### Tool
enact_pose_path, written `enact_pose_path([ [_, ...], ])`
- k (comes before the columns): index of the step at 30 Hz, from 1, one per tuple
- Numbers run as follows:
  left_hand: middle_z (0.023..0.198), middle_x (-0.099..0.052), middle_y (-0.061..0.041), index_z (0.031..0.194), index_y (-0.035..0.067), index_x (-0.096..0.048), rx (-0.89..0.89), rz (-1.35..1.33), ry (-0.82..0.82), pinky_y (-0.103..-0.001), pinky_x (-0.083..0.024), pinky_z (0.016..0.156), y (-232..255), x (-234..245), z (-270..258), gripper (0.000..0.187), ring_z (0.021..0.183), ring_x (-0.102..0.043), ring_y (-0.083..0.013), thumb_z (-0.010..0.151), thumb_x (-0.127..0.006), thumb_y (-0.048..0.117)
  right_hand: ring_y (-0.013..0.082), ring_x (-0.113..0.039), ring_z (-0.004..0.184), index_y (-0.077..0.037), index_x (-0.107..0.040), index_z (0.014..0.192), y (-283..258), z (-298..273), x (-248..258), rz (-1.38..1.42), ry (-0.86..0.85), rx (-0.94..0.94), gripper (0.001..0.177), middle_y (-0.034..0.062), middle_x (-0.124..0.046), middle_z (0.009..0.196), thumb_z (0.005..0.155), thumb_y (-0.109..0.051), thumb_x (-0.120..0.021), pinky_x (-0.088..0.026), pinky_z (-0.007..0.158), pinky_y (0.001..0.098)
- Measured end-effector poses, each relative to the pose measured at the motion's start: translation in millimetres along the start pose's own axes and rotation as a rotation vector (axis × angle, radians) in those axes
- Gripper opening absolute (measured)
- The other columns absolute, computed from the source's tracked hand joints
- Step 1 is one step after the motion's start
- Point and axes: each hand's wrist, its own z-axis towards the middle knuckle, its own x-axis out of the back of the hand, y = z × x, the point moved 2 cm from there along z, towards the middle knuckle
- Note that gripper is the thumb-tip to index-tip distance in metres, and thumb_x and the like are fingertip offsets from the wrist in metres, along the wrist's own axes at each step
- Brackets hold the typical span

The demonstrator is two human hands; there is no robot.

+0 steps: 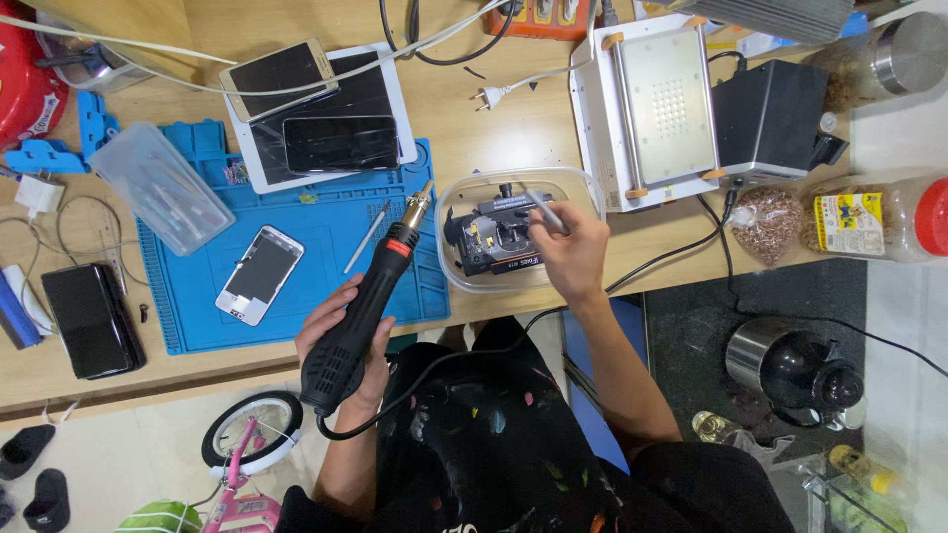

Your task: The person uses a heat gun and a metal tool to work on a small electronic component placed in a plastic container. They repeatedly apply heat and scrape the surface of the component throughout the clip.

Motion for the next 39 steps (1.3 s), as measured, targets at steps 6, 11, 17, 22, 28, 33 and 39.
enact_pose_path([
  [6,0.134,-0.057,-0.017,0.124,0.009,-0.04,-0.034,0.085,0.041,-0.051,-0.054,0.116,1.4,5.5,2.4,0.055,0.135,-0.061,-0.0393,0.089,-0.083,0.008,0.0019,-0.053,0.065,0.007,-0.079,0.105,2.6,34.7,-15.5,0.333,-0.072,-0.116,0.017,-0.001,-0.067,0.075,0.095,-0.007,-0.075,-0.037,0.054,0.0191],
  [11,0.134,-0.057,-0.016,0.125,0.009,-0.041,-0.025,0.054,0.078,-0.052,-0.054,0.117,-2.4,10.1,-2.4,0.055,0.134,-0.062,-0.0378,0.091,-0.084,0.01,0.0004,-0.065,0.075,0.004,-0.074,0.114,1.7,38.8,-28.9,0.202,-0.233,0.007,0.028,0.0023,-0.076,0.085,0.092,-0.011,-0.079,-0.051,0.063,0.0163],
  [17,0.133,-0.058,-0.015,0.125,0.01,-0.042,-0.041,0.06,0.07,-0.051,-0.054,0.116,-5.8,6.3,-4.7,0.054,0.133,-0.062,-0.0368,0.091,-0.083,0.01,0.0096,-0.05,0.056,-0.003,-0.08,0.108,-5.8,17.1,-3.2,-0.164,-0.207,-0.001,0.024,0.0112,-0.061,0.063,0.088,-0.016,-0.084,-0.035,0.05,0.0289],
  [22,0.134,-0.058,-0.015,0.126,0.009,-0.042,-0.031,0.034,0.051,-0.051,-0.054,0.116,-7.0,0.6,-3.6,0.054,0.135,-0.061,-0.0367,0.091,-0.083,0.009,0.0163,-0.064,0.054,-0.008,-0.08,0.101,-6.6,2.0,-18.5,-0.315,-0.138,0.276,0.018,0.0108,-0.069,0.068,0.084,-0.017,-0.082,-0.047,0.051,0.03],
  [28,0.134,-0.057,-0.016,0.127,0.01,-0.042,-0.035,0.035,0.038,-0.051,-0.054,0.116,-2.4,-2.5,-1.7,0.055,0.135,-0.061,-0.0374,0.09,-0.083,0.008,0.025,-0.07,0.059,-0.007,-0.078,0.096,7.0,4.6,-24.8,-0.353,-0.108,0.171,0.016,0.0137,-0.07,0.069,0.087,-0.021,-0.077,-0.052,0.056,0.0364],
  [33,0.134,-0.057,-0.016,0.127,0.009,-0.041,-0.037,0.017,0.036,-0.051,-0.054,0.116,-1.0,-4.4,-0.3,0.055,0.135,-0.061,-0.0379,0.091,-0.083,0.007,0.027,-0.072,0.063,-0.006,-0.076,0.099,15.2,11.9,-24.3,-0.386,-0.138,0.17,0.017,0.0142,-0.071,0.07,0.089,-0.02,-0.075,-0.053,0.06,0.038],
  [39,0.134,-0.057,-0.016,0.126,0.009,-0.043,-0.029,0.02,0.031,-0.051,-0.055,0.115,-2.8,-6.6,-1.0,0.055,0.135,-0.061,-0.039,0.089,-0.083,0.008,0.0277,-0.073,0.067,-0.005,-0.074,0.098,22.1,10.5,-27.0,-0.363,-0.171,0.221,0.018,0.0133,-0.073,0.075,0.083,-0.014,-0.075,-0.054,0.061,0.0383],
])
